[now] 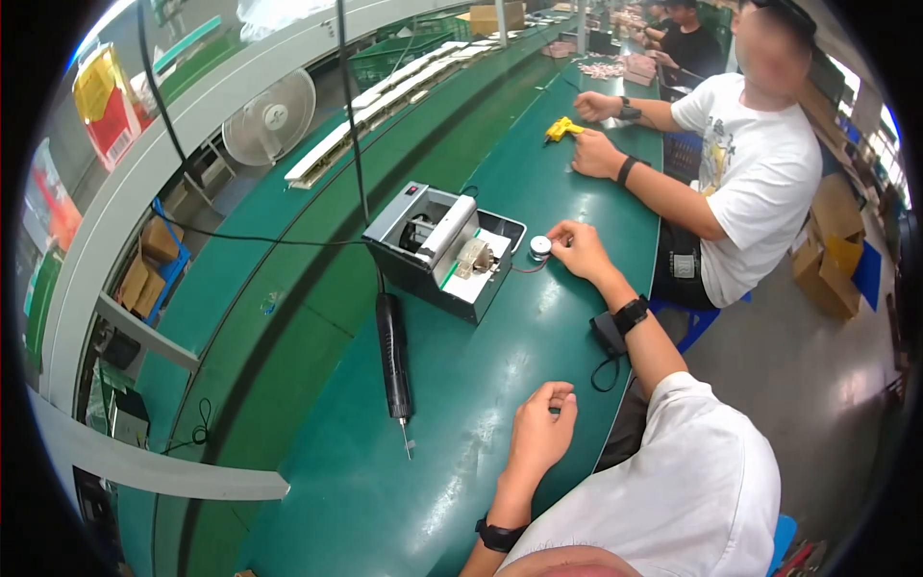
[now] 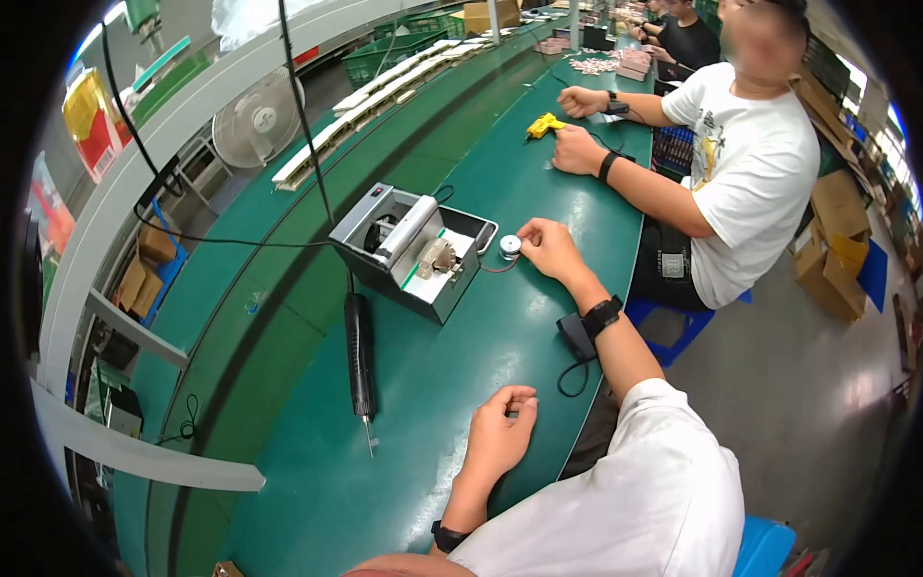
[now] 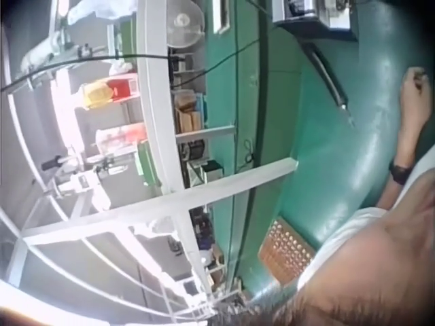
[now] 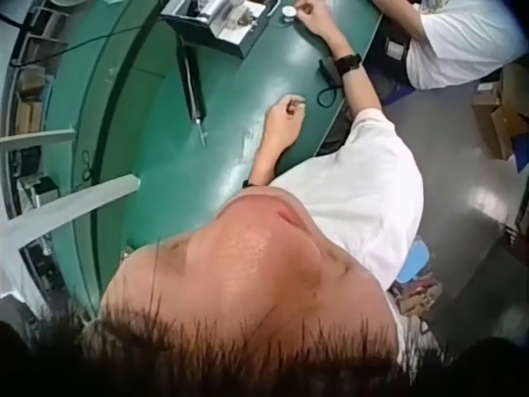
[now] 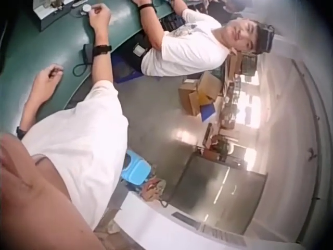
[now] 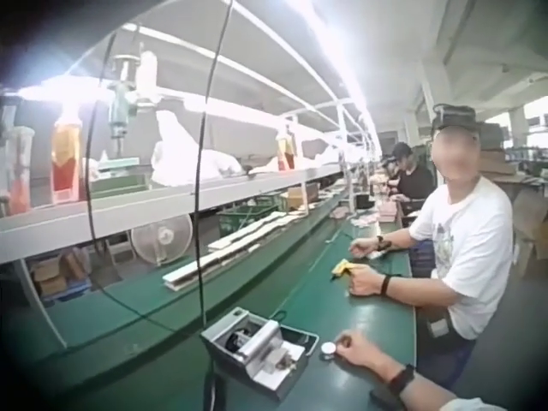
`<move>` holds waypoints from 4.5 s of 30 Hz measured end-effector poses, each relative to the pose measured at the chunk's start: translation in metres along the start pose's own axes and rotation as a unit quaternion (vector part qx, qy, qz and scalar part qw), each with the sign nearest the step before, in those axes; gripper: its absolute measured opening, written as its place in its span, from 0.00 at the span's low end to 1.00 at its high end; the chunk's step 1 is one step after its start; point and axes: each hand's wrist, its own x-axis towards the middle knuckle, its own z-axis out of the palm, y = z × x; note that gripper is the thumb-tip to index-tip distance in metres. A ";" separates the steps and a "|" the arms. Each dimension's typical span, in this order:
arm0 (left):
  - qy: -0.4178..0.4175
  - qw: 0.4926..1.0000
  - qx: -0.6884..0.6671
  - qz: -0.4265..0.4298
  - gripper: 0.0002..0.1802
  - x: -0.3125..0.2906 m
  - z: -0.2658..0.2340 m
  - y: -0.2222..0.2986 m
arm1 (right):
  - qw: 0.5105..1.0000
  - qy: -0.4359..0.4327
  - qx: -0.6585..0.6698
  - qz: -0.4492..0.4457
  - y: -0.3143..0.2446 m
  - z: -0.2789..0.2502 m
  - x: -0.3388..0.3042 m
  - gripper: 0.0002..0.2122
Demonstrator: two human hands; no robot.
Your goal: The person places a motor into a machine, holds it in place while it rotates, and then sets the motor back onto the table, repeating the process with another motor.
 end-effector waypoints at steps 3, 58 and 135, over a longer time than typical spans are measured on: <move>0.008 1.000 0.012 -0.007 0.13 0.001 -0.006 0.001 | 1.000 -0.004 0.021 0.020 -0.002 0.009 0.002 0.06; -0.007 0.994 -0.070 -0.082 0.12 -0.001 -0.014 -0.002 | 0.998 0.001 0.064 -0.007 -0.014 0.020 0.018 0.06; -0.009 0.992 -0.096 -0.077 0.13 -0.009 -0.024 -0.012 | 0.993 -0.046 0.088 0.068 0.009 0.052 0.028 0.09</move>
